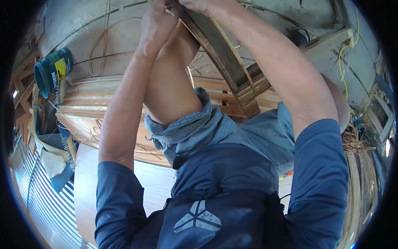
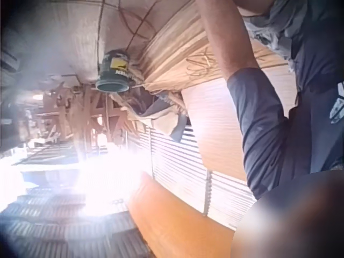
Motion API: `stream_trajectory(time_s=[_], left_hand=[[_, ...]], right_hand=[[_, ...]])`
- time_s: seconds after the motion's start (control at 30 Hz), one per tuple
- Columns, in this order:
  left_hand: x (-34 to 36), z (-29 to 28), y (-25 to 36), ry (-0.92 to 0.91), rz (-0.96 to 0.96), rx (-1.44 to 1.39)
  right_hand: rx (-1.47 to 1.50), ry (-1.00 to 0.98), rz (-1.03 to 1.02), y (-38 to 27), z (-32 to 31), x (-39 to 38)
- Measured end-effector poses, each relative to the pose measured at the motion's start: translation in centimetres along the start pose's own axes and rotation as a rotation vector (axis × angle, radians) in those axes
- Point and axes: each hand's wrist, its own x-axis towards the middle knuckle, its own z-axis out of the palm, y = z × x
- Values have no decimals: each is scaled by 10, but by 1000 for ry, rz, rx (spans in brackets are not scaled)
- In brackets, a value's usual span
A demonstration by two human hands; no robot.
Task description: Repairing a wooden furniture frame by weaving and stapling natural rattan strips.
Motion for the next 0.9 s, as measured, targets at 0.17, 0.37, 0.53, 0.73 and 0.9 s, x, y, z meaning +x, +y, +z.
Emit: stream_trajectory(time_s=[0.17,0.37,0.53,0.73,0.9], left_hand=[[-5,-5,19,-2,-225,-19],[-9,-9,17,42,-90,-46],[-12,-10,18,131,7,-89],[-8,-18,15,-75,-25,37],[-8,-10,1,31,147,23]], right_hand=[[-9,-59,236,-5,1,-3],[86,-248,2,9,3,8],[-24,-118,-44,2,-3,-5],[98,65,430,-17,-36,-32],[243,-241,624,-43,-12,-54]])
